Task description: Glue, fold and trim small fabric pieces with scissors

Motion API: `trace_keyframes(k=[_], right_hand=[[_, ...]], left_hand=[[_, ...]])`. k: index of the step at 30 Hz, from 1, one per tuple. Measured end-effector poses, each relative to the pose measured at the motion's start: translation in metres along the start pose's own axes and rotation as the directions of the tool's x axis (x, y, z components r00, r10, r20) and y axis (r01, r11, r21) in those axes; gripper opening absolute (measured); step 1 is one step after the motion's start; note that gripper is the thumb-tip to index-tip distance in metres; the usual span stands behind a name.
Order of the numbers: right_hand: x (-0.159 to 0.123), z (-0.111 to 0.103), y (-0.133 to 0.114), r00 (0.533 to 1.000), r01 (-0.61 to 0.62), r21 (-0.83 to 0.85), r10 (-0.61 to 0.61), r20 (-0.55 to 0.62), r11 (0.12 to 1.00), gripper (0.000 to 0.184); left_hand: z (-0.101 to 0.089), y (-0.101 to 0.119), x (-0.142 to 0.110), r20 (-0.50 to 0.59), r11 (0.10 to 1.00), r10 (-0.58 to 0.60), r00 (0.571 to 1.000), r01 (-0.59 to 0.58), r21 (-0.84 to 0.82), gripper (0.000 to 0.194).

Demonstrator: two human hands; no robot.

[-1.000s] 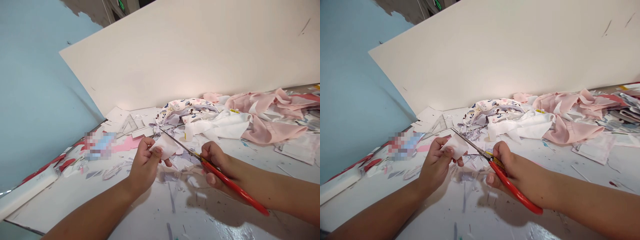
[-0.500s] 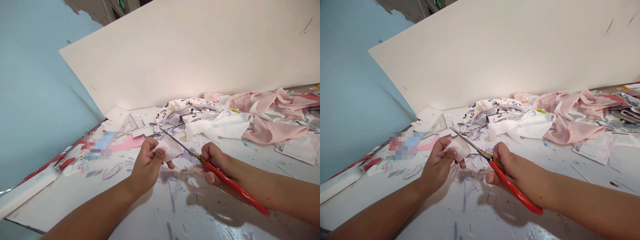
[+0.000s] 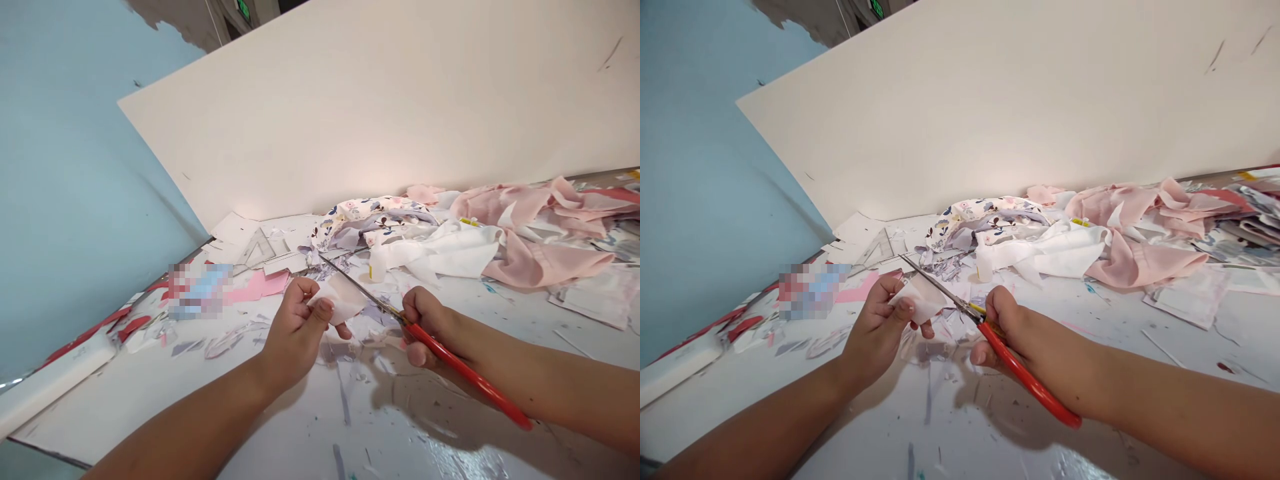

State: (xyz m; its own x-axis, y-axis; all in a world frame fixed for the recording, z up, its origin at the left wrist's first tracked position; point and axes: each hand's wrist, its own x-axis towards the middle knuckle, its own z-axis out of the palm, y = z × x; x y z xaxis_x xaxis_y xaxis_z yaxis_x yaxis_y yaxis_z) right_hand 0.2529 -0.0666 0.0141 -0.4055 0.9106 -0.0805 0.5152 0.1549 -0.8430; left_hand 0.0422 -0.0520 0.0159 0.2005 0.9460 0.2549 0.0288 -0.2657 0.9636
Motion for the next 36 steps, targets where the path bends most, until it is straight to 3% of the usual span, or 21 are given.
trace_keyframes(k=[10,19,24,27,29,31,33,36], right_hand=[[-0.001,-0.001,-0.008,0.997,-0.080,0.028,0.080,0.008,0.996,0.018],[0.003,-0.002,0.001,0.999,0.041,-0.024,-0.042,-0.019,0.999,0.028],[0.009,-0.007,0.005,0.990,0.102,0.020,-0.099,-0.097,0.995,0.028],[0.013,-0.016,0.004,0.999,0.023,0.016,-0.023,-0.031,1.000,0.025],[0.016,-0.021,0.003,1.000,-0.019,-0.088,0.019,0.007,0.996,0.022],[0.019,-0.025,0.005,0.999,-0.029,-0.277,0.023,-0.027,0.961,0.019],[0.023,-0.027,0.010,0.995,-0.056,-0.500,0.004,-0.103,0.864,0.017],[0.028,-0.026,0.019,0.986,-0.106,-0.743,-0.026,-0.164,0.660,0.018]], left_hand=[[0.000,0.001,0.000,0.015,1.000,0.006,1.000,-0.006,0.003,0.023],[0.000,-0.001,-0.001,0.040,1.000,-0.010,0.999,0.011,-0.023,0.021],[-0.008,0.000,0.008,-0.046,0.996,-0.094,0.994,0.094,-0.002,0.021],[-0.020,0.001,0.019,-0.096,0.991,-0.109,0.989,0.115,0.065,0.019],[-0.029,-0.001,0.027,-0.110,0.979,-0.153,0.982,0.166,0.122,0.016],[-0.037,-0.003,0.034,-0.132,0.948,-0.170,0.977,0.199,0.248,0.015],[-0.043,-0.007,0.040,-0.088,0.902,-0.250,0.964,0.265,0.339,0.016],[-0.048,-0.014,0.045,-0.075,0.866,-0.279,0.957,0.285,0.411,0.020]])
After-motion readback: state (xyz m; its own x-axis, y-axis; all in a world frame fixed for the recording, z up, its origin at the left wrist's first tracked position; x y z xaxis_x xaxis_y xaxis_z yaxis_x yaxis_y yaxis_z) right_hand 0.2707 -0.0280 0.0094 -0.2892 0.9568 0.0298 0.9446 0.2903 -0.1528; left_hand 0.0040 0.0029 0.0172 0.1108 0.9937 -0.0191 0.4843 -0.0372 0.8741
